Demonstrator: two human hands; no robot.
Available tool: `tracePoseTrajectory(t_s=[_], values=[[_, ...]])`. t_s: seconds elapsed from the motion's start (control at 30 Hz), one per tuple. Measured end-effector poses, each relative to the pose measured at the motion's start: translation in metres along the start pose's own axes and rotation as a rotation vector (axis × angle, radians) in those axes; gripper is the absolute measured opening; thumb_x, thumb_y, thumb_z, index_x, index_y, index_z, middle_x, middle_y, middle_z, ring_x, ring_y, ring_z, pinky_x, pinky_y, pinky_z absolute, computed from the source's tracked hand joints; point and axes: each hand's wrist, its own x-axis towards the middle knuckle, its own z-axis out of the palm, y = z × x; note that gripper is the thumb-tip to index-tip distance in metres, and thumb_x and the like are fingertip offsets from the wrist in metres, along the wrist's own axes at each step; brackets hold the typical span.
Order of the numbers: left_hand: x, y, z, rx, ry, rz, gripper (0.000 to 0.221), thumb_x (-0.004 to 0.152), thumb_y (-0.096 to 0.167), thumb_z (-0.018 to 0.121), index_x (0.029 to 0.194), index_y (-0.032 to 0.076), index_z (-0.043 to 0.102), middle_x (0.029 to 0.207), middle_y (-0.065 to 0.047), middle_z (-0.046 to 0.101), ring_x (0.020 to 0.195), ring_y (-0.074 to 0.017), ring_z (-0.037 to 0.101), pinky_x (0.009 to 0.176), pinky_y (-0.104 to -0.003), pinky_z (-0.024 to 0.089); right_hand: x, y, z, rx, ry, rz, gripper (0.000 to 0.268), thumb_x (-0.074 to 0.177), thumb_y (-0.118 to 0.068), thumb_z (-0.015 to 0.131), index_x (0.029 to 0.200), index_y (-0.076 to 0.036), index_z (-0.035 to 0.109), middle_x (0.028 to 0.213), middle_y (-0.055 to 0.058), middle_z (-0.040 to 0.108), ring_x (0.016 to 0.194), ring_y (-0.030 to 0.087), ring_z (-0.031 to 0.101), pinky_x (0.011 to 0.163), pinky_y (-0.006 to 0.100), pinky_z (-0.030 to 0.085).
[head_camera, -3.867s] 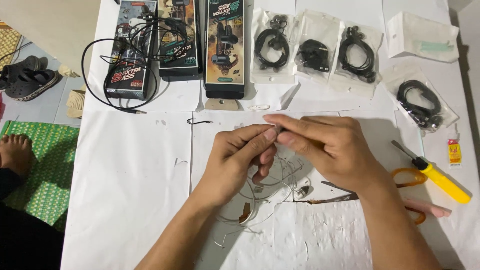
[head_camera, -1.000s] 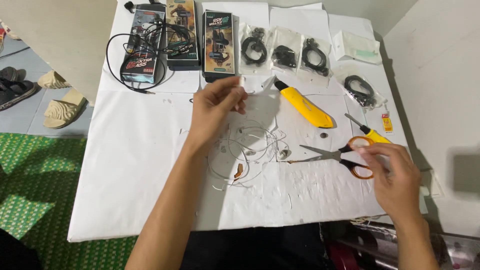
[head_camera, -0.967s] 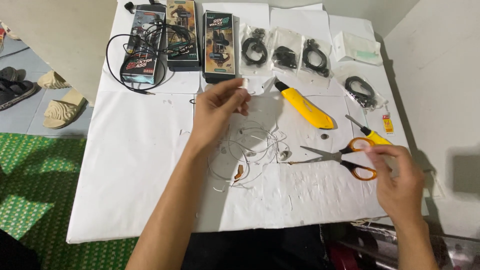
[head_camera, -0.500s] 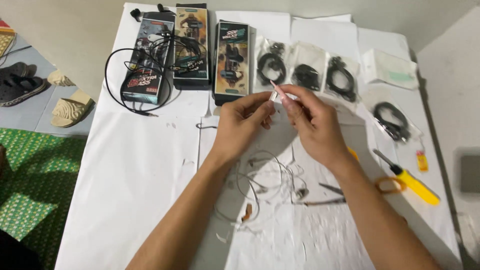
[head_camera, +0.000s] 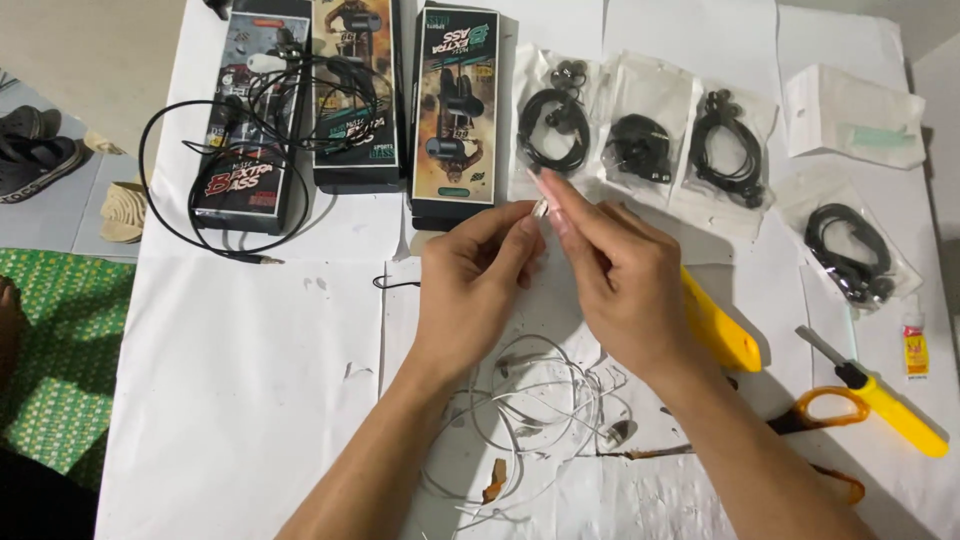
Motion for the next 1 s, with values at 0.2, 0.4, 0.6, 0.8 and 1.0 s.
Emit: tracePoseTrajectory(t_s=[0.2, 0.4, 0.6, 0.8, 1.0], values=[[-0.002, 0.004, 0.002, 0.041, 0.027, 0.025, 0.021, 0.099, 0.003, 0.061, 0.112, -0.008, 0.073, 0.064, -0.009, 0.066, 0.056, -0.0136, 0.061, 0.055, -0.029, 0.053, -0.008, 0.003, 0.003, -0.061, 0.008, -0.048, 0.034, 0.104, -0.002, 0.060, 0.136, -0.008, 0.067, 0.069, 0.013, 0.057, 0.059, 0.025, 0.059, 0.057, 0.033, 0.046], [-0.004, -0.004, 0.000, 0.002, 0.039, -0.001, 0.019, 0.098, 0.003, 0.063, 0.110, -0.007, 0.075, 0.062, -0.009, 0.065, 0.055, -0.0143, 0.060, 0.053, -0.028, 0.053, -0.009, -0.004, 0.002, -0.036, 0.014, -0.045, 0.032, 0.102, -0.003, 0.061, 0.133, -0.007, 0.069, 0.068, 0.012, 0.058, 0.057, 0.027, 0.060, 0.056, 0.034, 0.047], [-0.005, -0.005, -0.003, -0.046, 0.064, -0.009, 0.020, 0.099, 0.001, 0.062, 0.112, -0.010, 0.073, 0.064, -0.010, 0.064, 0.058, -0.0139, 0.058, 0.055, -0.029, 0.053, -0.011, -0.009, 0.007, -0.063, 0.019, -0.066, 0.033, 0.103, -0.003, 0.061, 0.135, -0.009, 0.069, 0.068, 0.006, 0.057, 0.059, 0.020, 0.060, 0.057, 0.028, 0.047], [-0.008, -0.011, -0.004, -0.089, 0.092, -0.022, 0.019, 0.099, 0.003, 0.063, 0.111, -0.008, 0.074, 0.063, -0.010, 0.064, 0.057, -0.0153, 0.058, 0.054, -0.029, 0.052, -0.013, 0.007, 0.014, -0.101, 0.031, -0.125, 0.034, 0.101, -0.002, 0.063, 0.135, -0.006, 0.069, 0.071, 0.011, 0.059, 0.061, 0.030, 0.062, 0.057, 0.035, 0.049], [-0.006, 0.000, 0.001, -0.079, 0.102, -0.011, 0.019, 0.098, 0.001, 0.063, 0.110, -0.009, 0.074, 0.065, -0.012, 0.067, 0.058, -0.0151, 0.059, 0.055, -0.029, 0.054, -0.010, 0.008, 0.010, -0.160, 0.044, -0.141, 0.035, 0.102, 0.002, 0.062, 0.136, -0.002, 0.066, 0.072, 0.013, 0.055, 0.063, 0.032, 0.061, 0.057, 0.036, 0.049]])
